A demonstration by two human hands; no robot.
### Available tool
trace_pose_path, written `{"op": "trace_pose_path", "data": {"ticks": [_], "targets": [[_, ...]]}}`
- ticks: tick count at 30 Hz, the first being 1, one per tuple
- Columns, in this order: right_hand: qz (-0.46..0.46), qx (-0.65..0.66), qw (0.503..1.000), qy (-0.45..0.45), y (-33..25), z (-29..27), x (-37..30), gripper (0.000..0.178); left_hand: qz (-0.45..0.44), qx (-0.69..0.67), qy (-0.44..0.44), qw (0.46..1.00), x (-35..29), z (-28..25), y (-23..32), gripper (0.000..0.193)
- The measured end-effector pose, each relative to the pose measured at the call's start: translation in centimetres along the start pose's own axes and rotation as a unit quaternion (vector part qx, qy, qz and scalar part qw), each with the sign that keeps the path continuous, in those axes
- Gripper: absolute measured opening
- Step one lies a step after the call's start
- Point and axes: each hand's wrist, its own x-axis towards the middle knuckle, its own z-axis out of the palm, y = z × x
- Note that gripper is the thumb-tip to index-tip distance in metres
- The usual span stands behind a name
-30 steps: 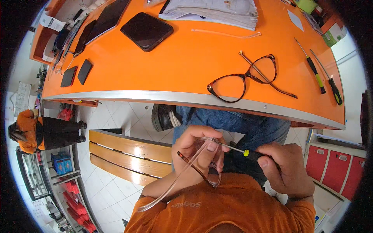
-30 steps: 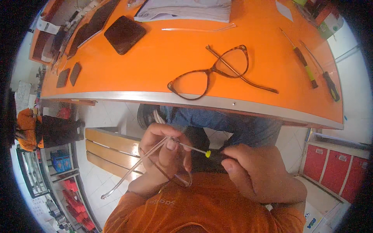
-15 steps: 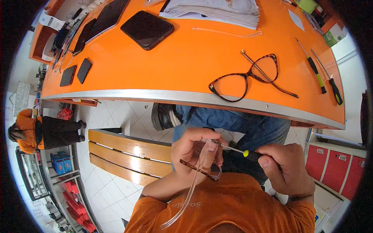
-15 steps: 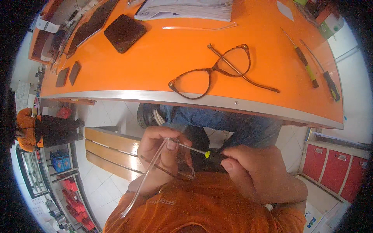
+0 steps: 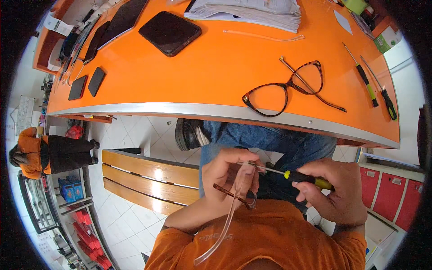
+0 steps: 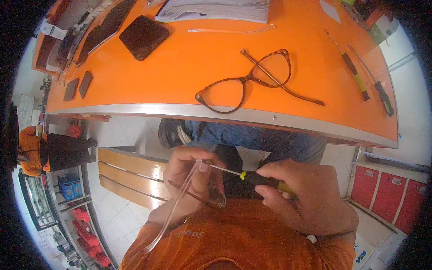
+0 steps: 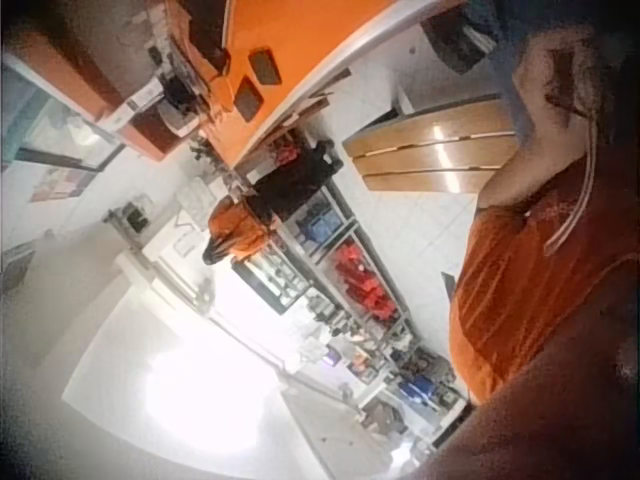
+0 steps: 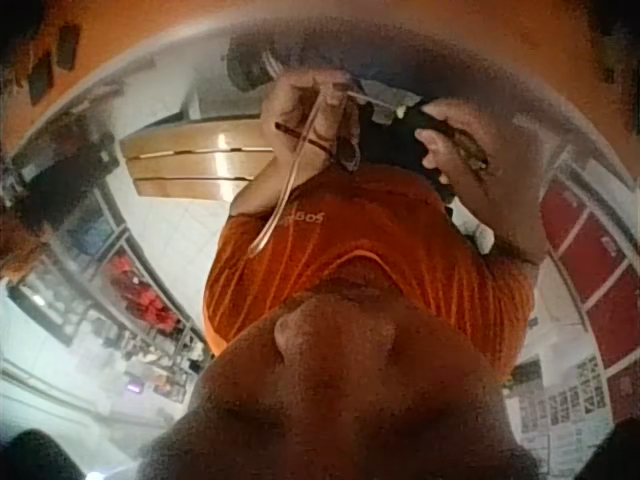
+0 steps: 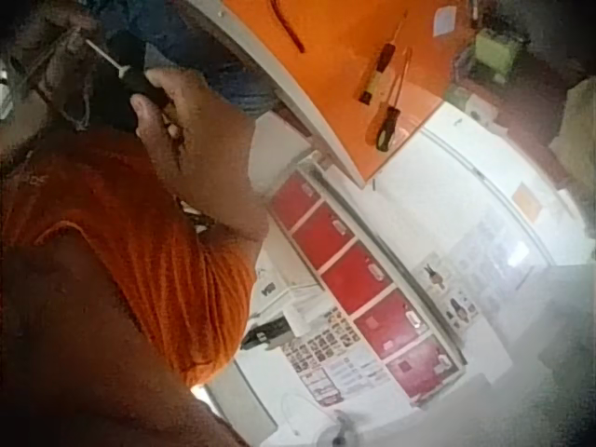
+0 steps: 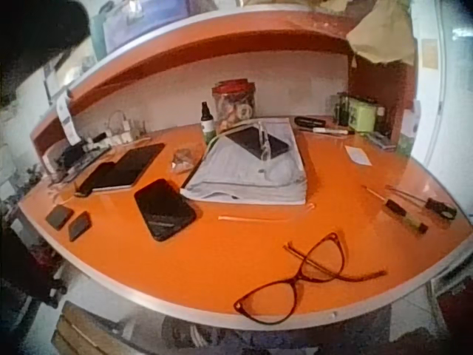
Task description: The person repairs a pair of eyeglasses by using a small screwdriver to tighten or adjust the hinges and frames while holding them by hand.
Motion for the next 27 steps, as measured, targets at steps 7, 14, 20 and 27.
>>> {"op": "trace_pose_path", "data": {"ticks": [7, 14, 20, 27], "targets": [[0.039, -0.004, 0.997, -0.06, -0.54, -0.46, 0.02, 0.021, -0.024, -0.051, 0.016, 0.998, -0.04, 0.54, 0.43, 0.016], [0.066, 0.079, 0.994, -0.046, -0.28, -0.1, -0.53, 0.021, -0.035, -0.059, 0.031, 0.997, -0.2, 0.71, 0.53, 0.018], [0.079, 0.079, 0.991, -0.068, -0.44, -0.25, -0.22, 0.02, -0.023, -0.036, 0.018, 0.999, -0.12, 0.54, 0.47, 0.018], [0.092, 0.106, 0.986, -0.093, -0.6, -0.75, 0.13, 0.019, 0.004, -0.009, 0.012, 1.0, -0.23, 0.43, 0.04, 0.017]]}}
